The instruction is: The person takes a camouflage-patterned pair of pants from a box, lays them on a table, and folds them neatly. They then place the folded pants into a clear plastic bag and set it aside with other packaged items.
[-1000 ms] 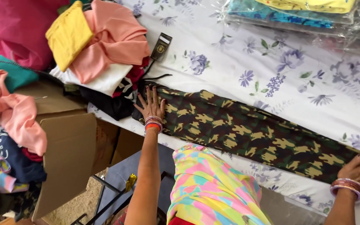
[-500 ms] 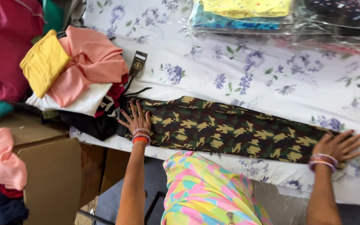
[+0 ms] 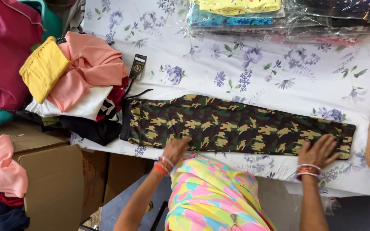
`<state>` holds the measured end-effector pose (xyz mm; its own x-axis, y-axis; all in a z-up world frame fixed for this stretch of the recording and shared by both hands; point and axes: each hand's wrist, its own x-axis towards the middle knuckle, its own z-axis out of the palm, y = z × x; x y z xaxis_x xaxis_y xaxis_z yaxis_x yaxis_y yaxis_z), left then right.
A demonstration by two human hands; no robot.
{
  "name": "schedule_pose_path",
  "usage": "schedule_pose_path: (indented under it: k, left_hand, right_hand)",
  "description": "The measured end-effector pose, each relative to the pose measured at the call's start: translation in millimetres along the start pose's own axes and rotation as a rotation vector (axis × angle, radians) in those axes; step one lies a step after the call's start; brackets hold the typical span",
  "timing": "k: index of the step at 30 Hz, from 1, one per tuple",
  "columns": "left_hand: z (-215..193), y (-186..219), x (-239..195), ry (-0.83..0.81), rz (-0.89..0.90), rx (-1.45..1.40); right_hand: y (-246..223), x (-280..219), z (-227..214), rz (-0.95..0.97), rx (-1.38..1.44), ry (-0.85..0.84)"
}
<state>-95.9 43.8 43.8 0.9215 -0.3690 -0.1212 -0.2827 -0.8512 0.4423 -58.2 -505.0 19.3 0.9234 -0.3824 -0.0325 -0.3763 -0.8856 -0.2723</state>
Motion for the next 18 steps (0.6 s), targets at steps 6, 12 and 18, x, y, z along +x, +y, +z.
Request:
schedule_pose_path:
  k: [6, 12, 18]
  left_hand:
    - [-49.3, -33.7, 143.4, 0.247, -0.079, 0.060]
    - [-68.5, -28.4, 231.0, -0.430, -0.088, 0.469]
    - [-81.4, -39.5, 225.2, -0.562, -0.056, 0.336]
  right_hand:
    - [-31.7, -8.5, 13.6, -0.071, -0.020, 0.043]
    - [-66.2, -30.7, 51.2, -0.472, 0.119, -0.090]
    - [-76.9, -40.1, 40.9, -0.451, 0.049, -0.065]
